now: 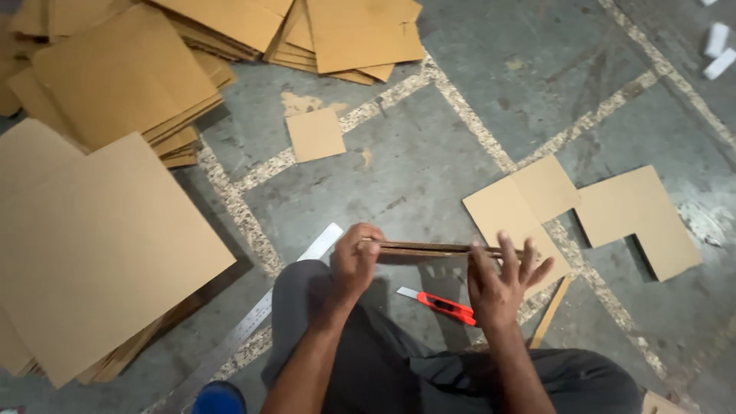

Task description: The person sits on the floor and uses a utility knife to cut a piece of cardboard along pre-scored lines. They separate the cut sections and place them aside, then pick up another piece of cardboard and repeat the cutting process.

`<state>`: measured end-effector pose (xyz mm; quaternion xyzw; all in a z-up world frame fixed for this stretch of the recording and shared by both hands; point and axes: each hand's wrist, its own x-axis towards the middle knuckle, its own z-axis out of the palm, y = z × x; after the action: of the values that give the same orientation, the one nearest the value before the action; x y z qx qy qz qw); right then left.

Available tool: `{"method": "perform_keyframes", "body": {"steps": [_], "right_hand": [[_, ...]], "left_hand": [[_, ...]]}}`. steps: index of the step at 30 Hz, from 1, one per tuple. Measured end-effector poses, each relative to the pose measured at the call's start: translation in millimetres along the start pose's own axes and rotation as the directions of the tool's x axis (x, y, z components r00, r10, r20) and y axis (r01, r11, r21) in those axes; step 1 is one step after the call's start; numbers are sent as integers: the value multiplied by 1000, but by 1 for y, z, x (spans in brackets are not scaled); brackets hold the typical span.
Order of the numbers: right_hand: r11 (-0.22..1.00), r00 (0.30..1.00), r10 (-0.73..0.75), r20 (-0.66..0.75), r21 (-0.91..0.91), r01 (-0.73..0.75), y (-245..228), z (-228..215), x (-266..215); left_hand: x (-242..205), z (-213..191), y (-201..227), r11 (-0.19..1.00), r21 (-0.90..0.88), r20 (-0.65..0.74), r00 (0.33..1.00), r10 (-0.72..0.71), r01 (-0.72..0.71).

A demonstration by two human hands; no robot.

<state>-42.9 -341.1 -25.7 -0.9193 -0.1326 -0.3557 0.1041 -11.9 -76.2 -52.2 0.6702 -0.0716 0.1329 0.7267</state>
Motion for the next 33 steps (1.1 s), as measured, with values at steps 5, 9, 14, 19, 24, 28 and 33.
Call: {"method": "perform_keyframes", "body": {"steps": [5, 9, 14, 19, 24, 28, 33], "right_hand": [[995, 996, -46, 80, 91, 39, -5, -5, 25], [994, 993, -66, 98, 89, 57, -4, -11, 31], [983, 991, -132, 2, 130, 131, 1, -11, 33], [982, 948, -42, 316, 190, -19, 18, -28, 9], [806, 914, 176, 367, 480, -348, 77, -56, -35], [368, 745, 470, 474, 661, -653, 112, -29, -75], [269, 483, 615, 623, 411, -871, 129, 34, -109]], "left_hand": [[7, 3, 19, 992, -29, 58, 991, -122, 124], [18, 0, 43, 920, 226, 48, 939, -339, 321], [50, -14, 52, 940, 276, 169, 953, -252, 200], [73, -22, 37, 907, 281, 186, 910, -372, 313], [83, -16, 8, 949, -83, 242, 930, -276, 304], [85, -23, -7, 853, -176, 344, 843, -414, 491], [80, -31, -11, 896, -177, 395, 864, -314, 407]]}}
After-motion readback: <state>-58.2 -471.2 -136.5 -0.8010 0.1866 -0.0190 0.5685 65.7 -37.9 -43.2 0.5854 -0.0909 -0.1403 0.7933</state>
